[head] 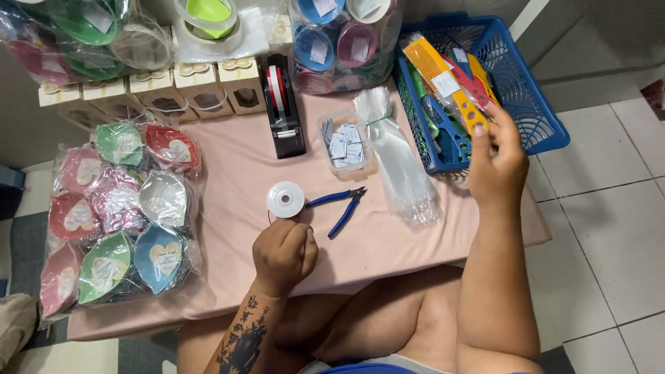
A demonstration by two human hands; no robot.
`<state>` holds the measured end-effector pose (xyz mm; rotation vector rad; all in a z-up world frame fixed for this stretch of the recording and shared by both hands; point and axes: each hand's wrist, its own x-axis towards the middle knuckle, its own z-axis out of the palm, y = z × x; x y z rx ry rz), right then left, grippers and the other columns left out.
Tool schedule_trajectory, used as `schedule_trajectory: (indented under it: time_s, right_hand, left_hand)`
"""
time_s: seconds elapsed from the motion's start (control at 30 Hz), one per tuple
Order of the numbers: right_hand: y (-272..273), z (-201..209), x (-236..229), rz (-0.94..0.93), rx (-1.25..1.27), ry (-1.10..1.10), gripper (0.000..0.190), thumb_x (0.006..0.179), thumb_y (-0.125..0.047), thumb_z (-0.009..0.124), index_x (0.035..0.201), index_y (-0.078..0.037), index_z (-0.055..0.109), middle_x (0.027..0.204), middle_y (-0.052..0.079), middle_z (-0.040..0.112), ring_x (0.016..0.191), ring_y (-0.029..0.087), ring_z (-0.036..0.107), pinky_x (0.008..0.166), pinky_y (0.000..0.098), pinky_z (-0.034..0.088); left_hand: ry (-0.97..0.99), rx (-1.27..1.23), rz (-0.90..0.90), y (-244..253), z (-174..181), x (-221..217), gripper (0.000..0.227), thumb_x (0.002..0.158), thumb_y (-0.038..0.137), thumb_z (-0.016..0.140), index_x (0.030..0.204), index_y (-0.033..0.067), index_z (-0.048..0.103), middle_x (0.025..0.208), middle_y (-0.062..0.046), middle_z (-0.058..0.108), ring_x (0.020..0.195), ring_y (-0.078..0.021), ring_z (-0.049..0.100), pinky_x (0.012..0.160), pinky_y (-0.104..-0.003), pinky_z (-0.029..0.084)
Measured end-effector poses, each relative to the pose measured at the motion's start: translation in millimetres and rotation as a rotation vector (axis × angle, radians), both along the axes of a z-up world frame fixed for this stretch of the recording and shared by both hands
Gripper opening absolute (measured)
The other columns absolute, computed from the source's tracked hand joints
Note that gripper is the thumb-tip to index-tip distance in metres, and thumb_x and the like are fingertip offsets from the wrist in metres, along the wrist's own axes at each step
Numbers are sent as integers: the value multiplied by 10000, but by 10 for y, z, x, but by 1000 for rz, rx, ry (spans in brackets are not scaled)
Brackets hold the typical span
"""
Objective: The person is preparing small plastic combs for packaging by trimming them with pliers and placing them into individual plastic bags along with small tags.
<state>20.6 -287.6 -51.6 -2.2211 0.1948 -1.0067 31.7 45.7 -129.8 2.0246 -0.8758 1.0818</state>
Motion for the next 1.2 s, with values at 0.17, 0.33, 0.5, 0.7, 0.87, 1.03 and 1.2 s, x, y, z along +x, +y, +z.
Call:
schedule_trajectory:
  time_s: [0.17, 0.33, 0.5, 0.7, 0.87, 1.03, 1.2]
  right_hand:
    - [-51, -209, 75, -154, -597, -240, 362, 1017, -152, 752, 1344, 0, 719, 1213, 179, 673, 1076, 369, 670, 983, 464, 499]
    - [276, -546, -177, 12, -436, -213, 131, 1025, -91, 732, 1128, -96, 813, 865, 6, 685, 714, 225, 653, 712, 317, 562]
    - [505, -544, -334, 260, -492, 9, 295, 861, -219, 860, 1132, -130, 787, 1051, 64, 758, 985, 279, 732, 889, 383, 584]
    - [284, -654, -512, 247, -505, 142, 318, 867, -249, 838, 1155, -128, 782, 1105, 79, 761, 1060, 293, 727, 945, 405, 582]
    - [150, -760, -485, 259, -497, 50, 143, 936, -180, 783, 1073, -138, 787, 1045, 43, 761, 997, 257, 733, 892, 366, 602]
    - [113, -852, -411, 204, -479, -48, 55, 956, -143, 763, 1005, -157, 784, 988, -8, 765, 946, 211, 734, 849, 330, 599]
    - [85, -918, -381, 158, -383, -112, 171, 924, -5, 727, 1040, -123, 774, 926, 33, 748, 875, 253, 731, 819, 373, 600]
  left_hand:
    - [16, -18, -18, 35, 20, -15, 239, 963, 176, 544, 742, 134, 626, 606, -30, 453, 487, -235, 524, 479, -319, 491]
    - [7, 4, -38, 51, -41, -44, 238, 970, 194, 543, 753, 147, 628, 612, -20, 464, 496, -221, 539, 492, -319, 502]
    - [-61, 67, -129, 1, 2, -37, 177, 920, 161, 577, 749, 136, 616, 611, -29, 442, 495, -221, 533, 492, -312, 495]
    - [-122, 94, -147, -45, 91, -72, 173, 922, 151, 578, 752, 143, 612, 621, -20, 423, 498, -204, 509, 507, -293, 496]
    - [-151, 87, -179, -286, 102, -220, 234, 955, 236, 538, 749, 170, 630, 639, 4, 480, 565, -199, 531, 581, -306, 482]
    - [-98, 76, -265, -833, 333, -319, 247, 961, 203, 525, 747, 151, 635, 661, -6, 513, 617, -218, 560, 647, -320, 485]
    - [-3, 265, -295, -1308, 192, -76, 77, 889, 220, 653, 899, 145, 666, 851, -54, 649, 861, -299, 694, 770, -418, 548]
